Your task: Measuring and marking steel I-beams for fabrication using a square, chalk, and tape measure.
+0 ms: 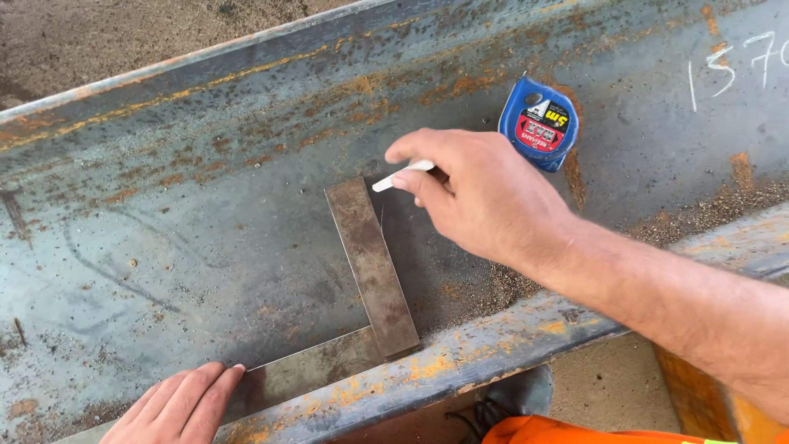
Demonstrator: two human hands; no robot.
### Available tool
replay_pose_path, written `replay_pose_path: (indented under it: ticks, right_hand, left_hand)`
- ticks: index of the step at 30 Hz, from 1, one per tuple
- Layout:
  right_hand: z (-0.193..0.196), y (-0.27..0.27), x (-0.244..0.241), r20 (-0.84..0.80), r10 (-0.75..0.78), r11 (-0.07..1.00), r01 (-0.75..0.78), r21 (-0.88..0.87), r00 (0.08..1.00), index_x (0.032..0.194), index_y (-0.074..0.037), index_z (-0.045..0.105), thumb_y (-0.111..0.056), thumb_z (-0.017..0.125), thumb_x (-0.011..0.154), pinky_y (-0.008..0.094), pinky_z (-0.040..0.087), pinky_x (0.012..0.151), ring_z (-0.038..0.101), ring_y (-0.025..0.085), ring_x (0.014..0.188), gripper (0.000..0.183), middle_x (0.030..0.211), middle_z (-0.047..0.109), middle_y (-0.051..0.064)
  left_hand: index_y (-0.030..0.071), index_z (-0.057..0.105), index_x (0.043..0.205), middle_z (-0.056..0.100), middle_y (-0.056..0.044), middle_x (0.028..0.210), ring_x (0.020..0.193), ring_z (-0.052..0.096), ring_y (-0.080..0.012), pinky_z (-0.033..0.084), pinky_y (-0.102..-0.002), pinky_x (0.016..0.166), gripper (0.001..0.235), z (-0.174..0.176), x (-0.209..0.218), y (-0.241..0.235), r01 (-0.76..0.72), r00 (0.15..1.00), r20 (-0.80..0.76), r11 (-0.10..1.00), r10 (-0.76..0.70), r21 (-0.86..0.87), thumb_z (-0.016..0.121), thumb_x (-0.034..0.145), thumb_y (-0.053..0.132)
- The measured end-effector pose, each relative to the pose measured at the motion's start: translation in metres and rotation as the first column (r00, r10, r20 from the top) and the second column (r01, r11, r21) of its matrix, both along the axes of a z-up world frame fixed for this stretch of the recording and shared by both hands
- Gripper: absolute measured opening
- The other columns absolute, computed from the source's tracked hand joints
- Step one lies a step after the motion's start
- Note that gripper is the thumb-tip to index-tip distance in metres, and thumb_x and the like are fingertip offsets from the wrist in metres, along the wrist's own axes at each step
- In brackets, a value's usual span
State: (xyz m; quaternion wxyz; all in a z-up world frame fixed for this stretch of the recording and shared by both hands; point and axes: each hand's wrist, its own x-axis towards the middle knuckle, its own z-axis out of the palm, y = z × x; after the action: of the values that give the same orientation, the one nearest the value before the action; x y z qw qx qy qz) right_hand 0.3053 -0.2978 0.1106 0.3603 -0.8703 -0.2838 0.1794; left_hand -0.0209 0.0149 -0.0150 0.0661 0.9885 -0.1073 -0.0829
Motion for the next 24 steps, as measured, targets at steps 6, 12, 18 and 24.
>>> replay_pose_path:
  ticks: [6,12,18,24]
  right_hand:
    - [-0.020,0.006,-0.001,0.166,0.030,0.991,-0.050,0.122,0.986,0.102,-0.005,0.073,-0.019,0.070,0.097,0.041,0.056,0.066,0.073,0.034,0.081,0.015,0.093,0.075,0.014]
    - [-0.028,0.011,-0.002,0.191,0.046,0.989,-0.072,0.132,0.981,0.098,-0.005,0.071,-0.019,0.068,0.097,0.045,0.055,0.071,0.071,0.036,0.086,0.015,0.091,0.074,0.013]
    - [-0.024,0.008,-0.019,0.185,0.122,0.987,-0.139,0.082,0.975,0.094,-0.003,0.066,-0.017,0.064,0.098,0.049,0.054,0.075,0.069,0.038,0.087,0.015,0.090,0.069,0.015]
    - [-0.008,-0.024,-0.068,-0.030,0.187,0.982,-0.188,-0.019,0.982,0.089,-0.003,0.063,-0.018,0.066,0.095,0.049,0.053,0.069,0.067,0.039,0.081,0.016,0.084,0.066,0.015]
  left_hand:
    - [0.016,0.073,0.123,0.073,-0.006,0.110,0.107,0.073,-0.0222,0.057,-0.039,0.098,0.043,0.000,0.005,-0.003,-0.053,0.998,0.035,0.999,0.053,-0.012,0.058,0.084,0.025]
    - [0.020,0.078,0.115,0.075,-0.006,0.102,0.096,0.076,-0.0226,0.060,-0.040,0.090,0.040,-0.019,0.002,0.004,-0.121,0.993,0.006,0.992,0.121,0.032,0.064,0.078,0.024]
    - [0.020,0.079,0.113,0.076,-0.007,0.098,0.091,0.077,-0.0236,0.061,-0.041,0.087,0.038,-0.014,0.007,-0.001,-0.154,0.988,-0.017,0.987,0.155,0.053,0.066,0.077,0.023]
    - [0.017,0.074,0.122,0.073,-0.006,0.108,0.105,0.074,-0.0218,0.058,-0.040,0.098,0.041,-0.003,0.001,0.000,-0.067,0.997,0.025,0.997,0.066,0.025,0.059,0.085,0.025]
